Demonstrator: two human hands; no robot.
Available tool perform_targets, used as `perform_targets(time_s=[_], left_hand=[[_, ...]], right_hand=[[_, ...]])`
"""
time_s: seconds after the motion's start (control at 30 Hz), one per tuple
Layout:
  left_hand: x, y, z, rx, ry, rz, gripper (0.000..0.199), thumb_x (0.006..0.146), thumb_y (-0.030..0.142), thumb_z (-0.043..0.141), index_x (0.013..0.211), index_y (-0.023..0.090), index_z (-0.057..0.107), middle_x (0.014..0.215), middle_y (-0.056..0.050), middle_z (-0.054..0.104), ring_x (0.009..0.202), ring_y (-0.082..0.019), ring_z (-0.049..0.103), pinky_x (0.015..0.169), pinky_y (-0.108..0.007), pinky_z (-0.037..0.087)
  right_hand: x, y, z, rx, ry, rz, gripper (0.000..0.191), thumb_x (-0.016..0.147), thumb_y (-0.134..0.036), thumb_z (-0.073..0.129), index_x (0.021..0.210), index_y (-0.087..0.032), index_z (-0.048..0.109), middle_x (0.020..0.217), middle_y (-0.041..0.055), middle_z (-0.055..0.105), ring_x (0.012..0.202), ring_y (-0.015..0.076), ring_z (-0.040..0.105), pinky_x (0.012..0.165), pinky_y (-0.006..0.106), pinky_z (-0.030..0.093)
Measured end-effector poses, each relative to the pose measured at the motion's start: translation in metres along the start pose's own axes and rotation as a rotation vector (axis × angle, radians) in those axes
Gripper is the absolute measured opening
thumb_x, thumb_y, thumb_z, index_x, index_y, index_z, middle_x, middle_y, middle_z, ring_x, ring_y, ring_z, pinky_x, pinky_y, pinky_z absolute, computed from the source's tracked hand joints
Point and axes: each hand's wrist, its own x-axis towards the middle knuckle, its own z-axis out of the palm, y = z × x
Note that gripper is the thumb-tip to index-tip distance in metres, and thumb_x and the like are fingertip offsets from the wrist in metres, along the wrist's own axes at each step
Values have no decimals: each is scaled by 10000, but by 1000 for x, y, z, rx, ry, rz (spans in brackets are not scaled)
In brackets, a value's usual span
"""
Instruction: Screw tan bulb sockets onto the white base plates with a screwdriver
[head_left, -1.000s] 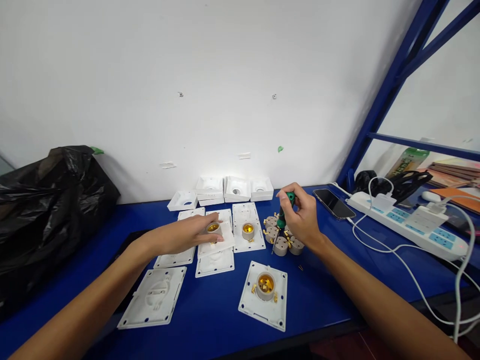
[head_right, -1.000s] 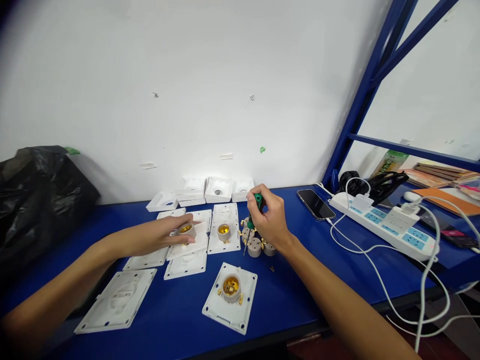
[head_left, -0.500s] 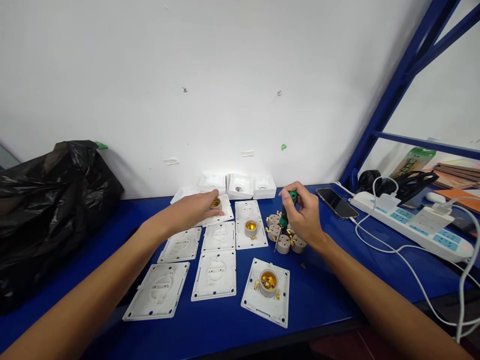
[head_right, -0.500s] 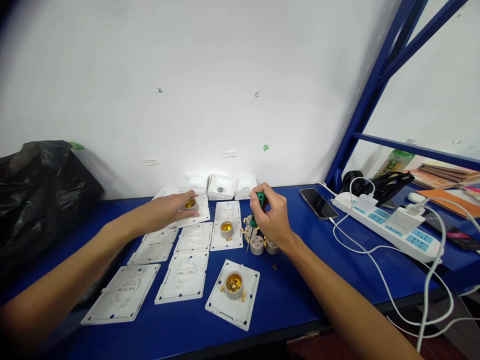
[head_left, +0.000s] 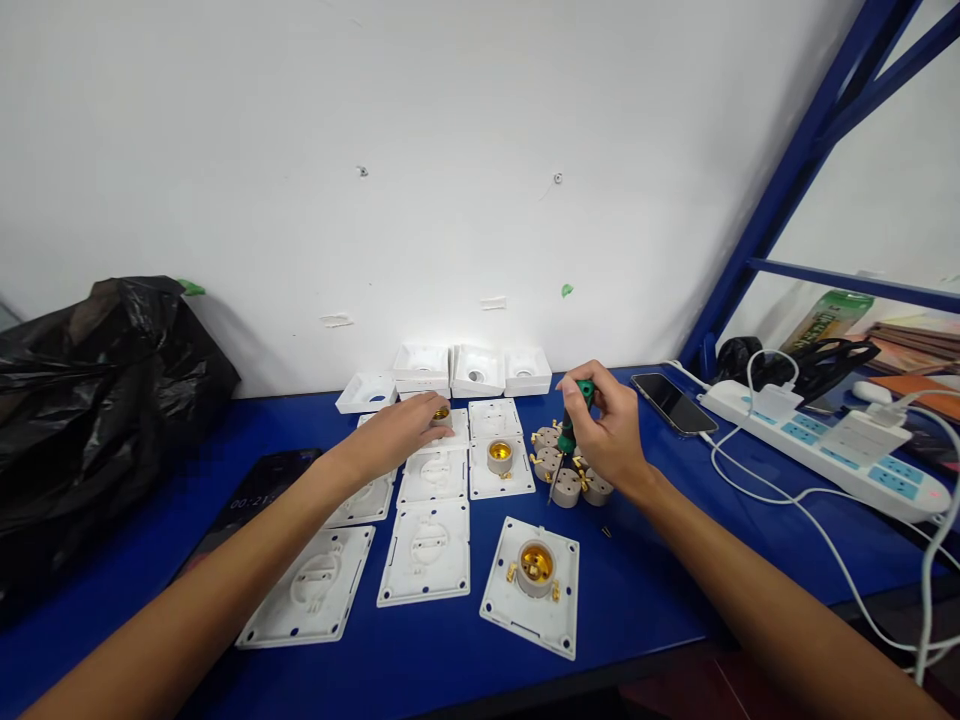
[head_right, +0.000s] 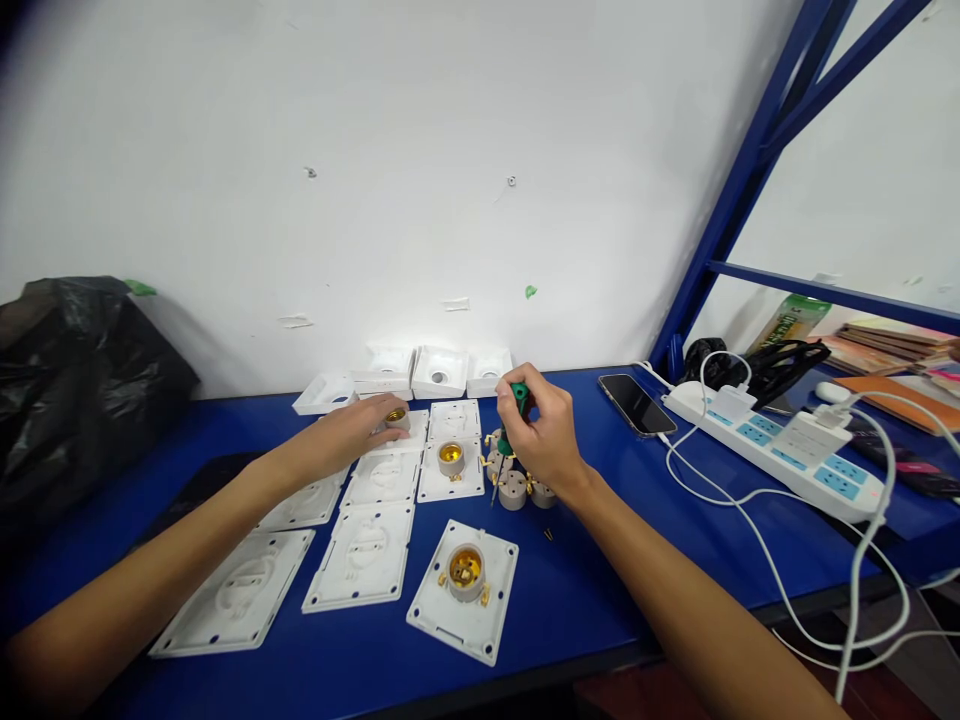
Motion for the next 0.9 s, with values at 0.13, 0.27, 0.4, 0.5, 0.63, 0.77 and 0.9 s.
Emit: perform_targets(time_s=[0.13, 0.27, 0.4, 0.5, 0.63, 0.77, 0.9], left_hand=[[-3, -6, -4, -59, -53, -14, 376, 998, 533, 536, 1169, 207, 613, 1190, -101, 689, 1048, -290, 657, 864, -398, 529], [-1, -9, -7, -65, -28, -20, 378, 960, 550, 592, 1157, 232, 641, 1193, -78, 702, 1070, -284, 653, 875, -383, 530], [4, -7, -3, -16, 66, -41, 356, 991, 489, 551, 1200, 206, 607, 1235, -109, 683, 1085, -302, 643, 879, -422, 522], [6, -3, 2, 25, 81, -30, 314, 986, 457, 567, 1152, 196, 621, 1163, -112, 701, 1008, -309, 664, 828, -431, 533], [5, 9, 8, 84, 137, 13, 346, 1037, 447, 466, 1154, 163, 626, 1186, -147, 669, 1069, -340, 636, 921, -513, 505], [1, 32, 12, 74, 139, 132, 364, 1063, 451, 432, 1236, 185, 610, 1283, -123, 646, 1175, -316, 593, 1029, -499, 464], [-5, 52, 11, -74, 16, 249, 423, 1040, 336, 462, 1456, 256, 472, 1443, -68, 597, 1275, -274, 563, 1030, -401, 479]], right_hand=[[0, 0, 0, 0, -1, 4, 154, 958, -197, 556, 807, -213, 582, 607, -73, 444, 497, 91, 349, 495, 260, 294], [0, 1, 0, -1, -1, 8, 163, 962, -207, 561, 801, -213, 579, 590, -78, 430, 487, 89, 337, 489, 259, 287], [-1, 0, 0, 0, -10, 6, 167, 964, -208, 557, 799, -214, 580, 595, -75, 428, 493, 91, 337, 489, 262, 285], [0, 0, 0, 0, -12, 5, 177, 968, -202, 552, 794, -214, 578, 598, -73, 427, 498, 92, 341, 491, 262, 287], [1, 0, 0, -2, -13, -2, 166, 957, -187, 555, 795, -212, 583, 603, -73, 429, 499, 91, 339, 495, 264, 288], [1, 0, 1, 0, -12, -7, 166, 959, -187, 554, 797, -210, 583, 598, -76, 427, 498, 90, 344, 492, 260, 287], [1, 0, 1, -2, -4, -15, 160, 952, -163, 556, 800, -206, 585, 602, -78, 435, 501, 85, 343, 498, 255, 286]])
